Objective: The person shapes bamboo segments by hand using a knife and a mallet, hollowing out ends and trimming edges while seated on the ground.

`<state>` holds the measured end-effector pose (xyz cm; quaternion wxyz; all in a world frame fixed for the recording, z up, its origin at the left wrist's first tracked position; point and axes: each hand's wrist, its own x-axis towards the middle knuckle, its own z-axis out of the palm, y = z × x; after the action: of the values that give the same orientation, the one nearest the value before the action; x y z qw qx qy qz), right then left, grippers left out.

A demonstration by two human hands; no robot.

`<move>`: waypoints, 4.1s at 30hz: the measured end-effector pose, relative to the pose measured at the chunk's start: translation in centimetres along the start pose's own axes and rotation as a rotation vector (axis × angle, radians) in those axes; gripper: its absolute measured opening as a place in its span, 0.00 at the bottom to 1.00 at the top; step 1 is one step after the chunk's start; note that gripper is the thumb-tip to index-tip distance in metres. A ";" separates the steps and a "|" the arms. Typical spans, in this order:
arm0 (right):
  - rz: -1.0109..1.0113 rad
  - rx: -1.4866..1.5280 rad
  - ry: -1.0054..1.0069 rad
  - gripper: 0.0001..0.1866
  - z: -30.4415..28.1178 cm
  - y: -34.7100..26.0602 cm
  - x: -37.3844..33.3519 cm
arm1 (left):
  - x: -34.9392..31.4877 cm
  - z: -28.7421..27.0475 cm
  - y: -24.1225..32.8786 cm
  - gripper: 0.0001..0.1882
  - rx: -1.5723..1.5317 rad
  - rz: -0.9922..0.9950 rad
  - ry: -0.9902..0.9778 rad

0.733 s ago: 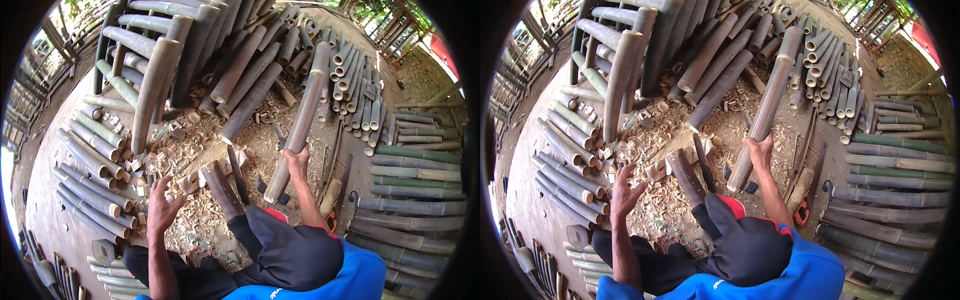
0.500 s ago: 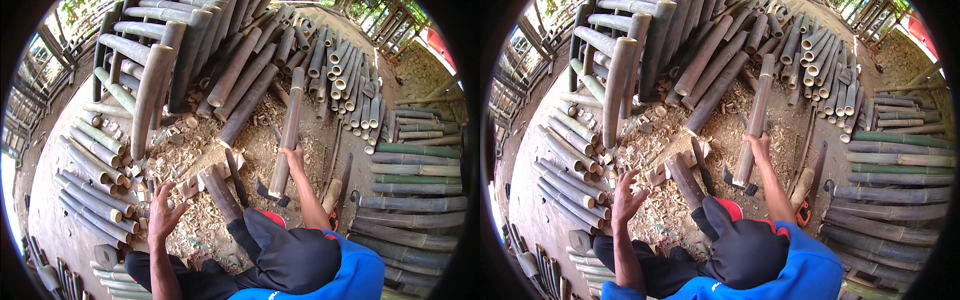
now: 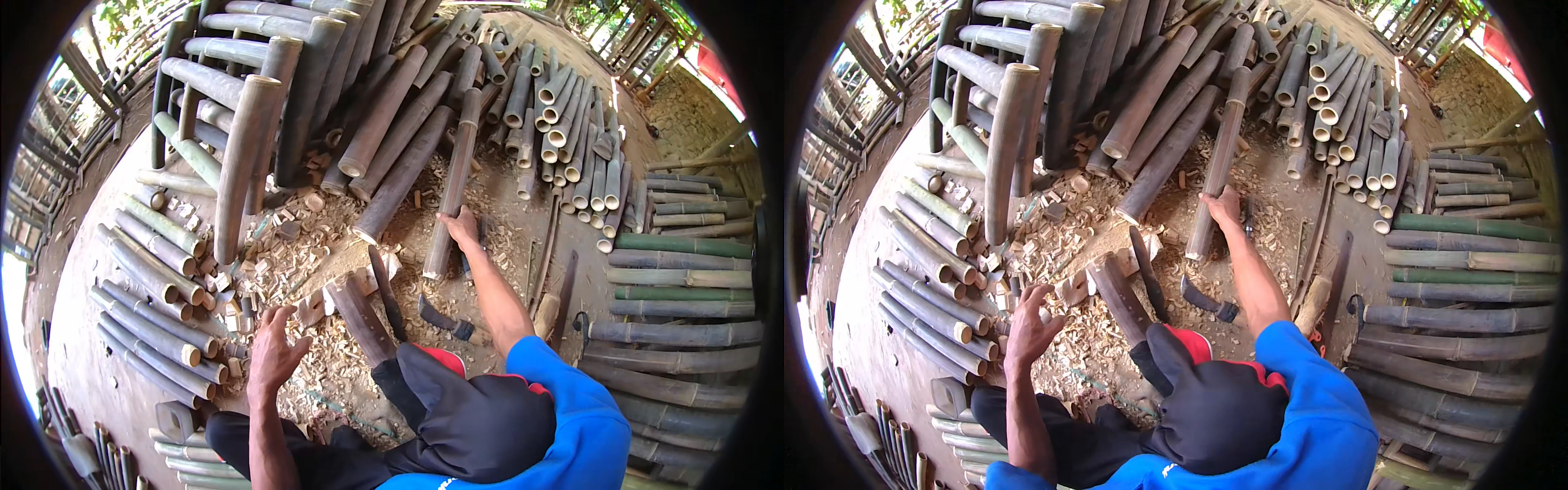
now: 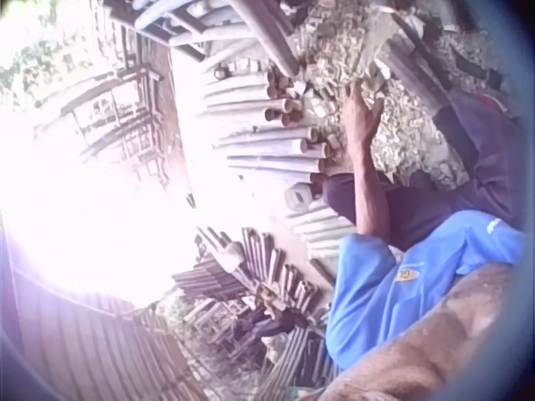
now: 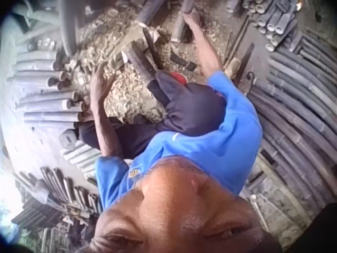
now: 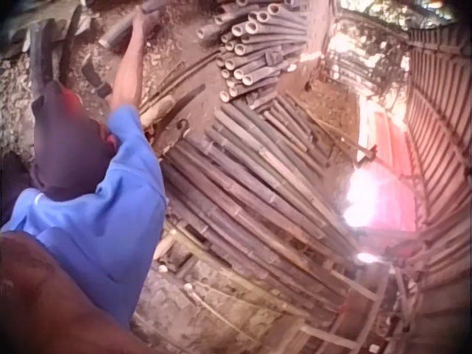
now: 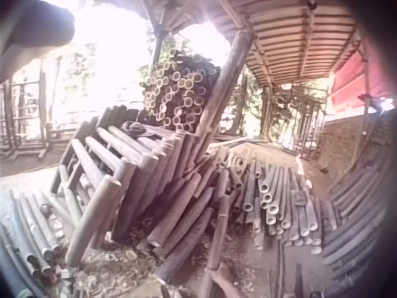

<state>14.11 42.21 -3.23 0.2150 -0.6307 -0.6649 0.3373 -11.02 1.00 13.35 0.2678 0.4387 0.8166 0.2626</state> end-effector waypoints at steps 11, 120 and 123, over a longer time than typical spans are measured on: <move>-0.223 0.021 0.201 0.23 -1.4 0.1 -9.3 | 0.2 1.6 -2.0 0.29 0.080 0.063 -0.144; 0.367 0.231 -1.545 0.18 1.9 -4.4 -34.0 | 6.8 -11.7 -22.0 0.25 -1.230 -0.588 0.803; 0.373 0.261 -1.536 0.17 1.7 -4.4 -33.8 | 8.7 -10.8 -20.9 0.21 -1.260 -0.612 0.857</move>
<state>13.63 8.79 3.47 -0.2909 -0.2928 -0.4657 0.7828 -34.40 -3.59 5.42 0.1885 -0.1744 0.6311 0.7320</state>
